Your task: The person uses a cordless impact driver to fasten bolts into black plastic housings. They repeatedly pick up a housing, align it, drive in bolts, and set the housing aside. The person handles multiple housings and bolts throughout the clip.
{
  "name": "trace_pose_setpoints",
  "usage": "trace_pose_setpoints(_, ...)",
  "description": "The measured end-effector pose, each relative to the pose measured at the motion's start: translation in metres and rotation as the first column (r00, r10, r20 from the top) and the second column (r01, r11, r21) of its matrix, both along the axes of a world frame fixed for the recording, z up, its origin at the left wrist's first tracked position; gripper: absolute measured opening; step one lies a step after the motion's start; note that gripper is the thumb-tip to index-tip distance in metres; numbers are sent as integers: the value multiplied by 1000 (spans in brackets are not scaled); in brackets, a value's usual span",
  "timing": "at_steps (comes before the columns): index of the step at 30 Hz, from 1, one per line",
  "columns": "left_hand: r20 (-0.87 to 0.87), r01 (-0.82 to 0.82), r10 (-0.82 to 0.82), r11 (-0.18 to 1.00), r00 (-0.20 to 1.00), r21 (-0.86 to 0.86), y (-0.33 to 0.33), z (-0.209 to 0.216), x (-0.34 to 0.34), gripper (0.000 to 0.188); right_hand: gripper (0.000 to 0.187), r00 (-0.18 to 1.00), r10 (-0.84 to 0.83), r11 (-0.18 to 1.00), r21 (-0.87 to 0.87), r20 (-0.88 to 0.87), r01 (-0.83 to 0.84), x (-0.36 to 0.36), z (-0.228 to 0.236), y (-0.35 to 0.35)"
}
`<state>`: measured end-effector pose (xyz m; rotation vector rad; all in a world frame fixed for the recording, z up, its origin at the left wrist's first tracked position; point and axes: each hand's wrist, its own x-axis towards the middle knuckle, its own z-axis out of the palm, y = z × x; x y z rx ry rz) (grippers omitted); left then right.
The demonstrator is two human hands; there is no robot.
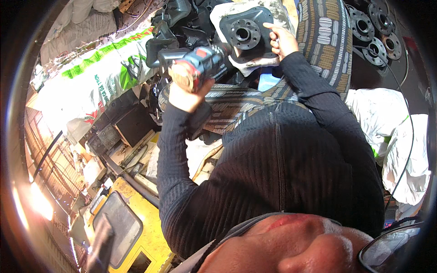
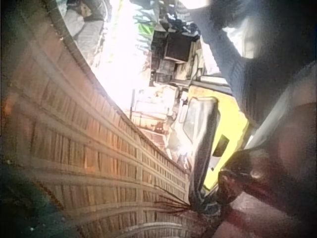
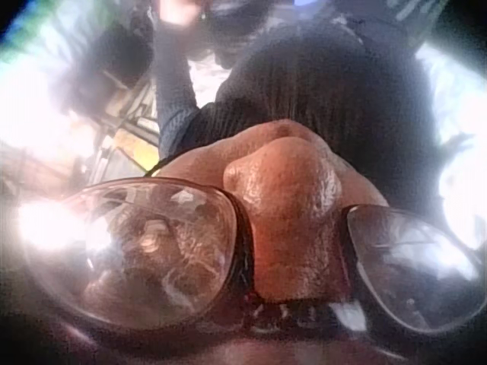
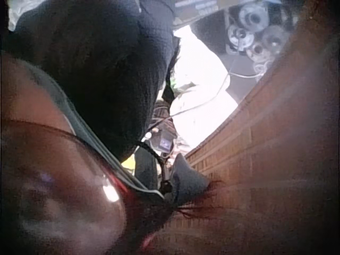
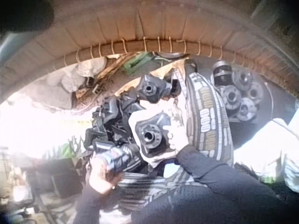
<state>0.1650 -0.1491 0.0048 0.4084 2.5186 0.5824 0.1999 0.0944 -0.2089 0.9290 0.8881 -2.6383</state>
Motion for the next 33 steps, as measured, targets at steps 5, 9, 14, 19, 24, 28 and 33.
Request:
trace_pose_setpoints(5,-86,43,-40,999,995,31,-11,20,43,49,39,998,38,957,-285,-58,-53,8,17,5)
trace_pose_setpoints(9,-138,149,-139,987,981,58,-2,15,51,40,25,989,-15,841,-537,-150,-69,8,18,-2)
trace_pose_setpoints(14,-326,270,-221,956,919,115,16,4,46,34,15,983,-18,827,-556,-180,-86,10,17,-5)
trace_pose_setpoints(19,-279,248,-216,965,936,87,21,0,42,37,17,976,58,848,-505,-208,-158,11,20,-7)
trace_pose_setpoints(24,-272,259,-232,964,934,65,21,-4,38,41,21,981,85,869,-469,-174,-158,12,21,-9)
trace_pose_setpoints(28,-329,321,-297,947,896,18,17,-6,33,41,24,982,125,896,-409,-139,-172,13,20,-10)
trace_pose_setpoints(33,-142,404,-423,903,895,-147,7,-7,30,40,24,977,180,888,-408,-115,-211,14,23,-12)
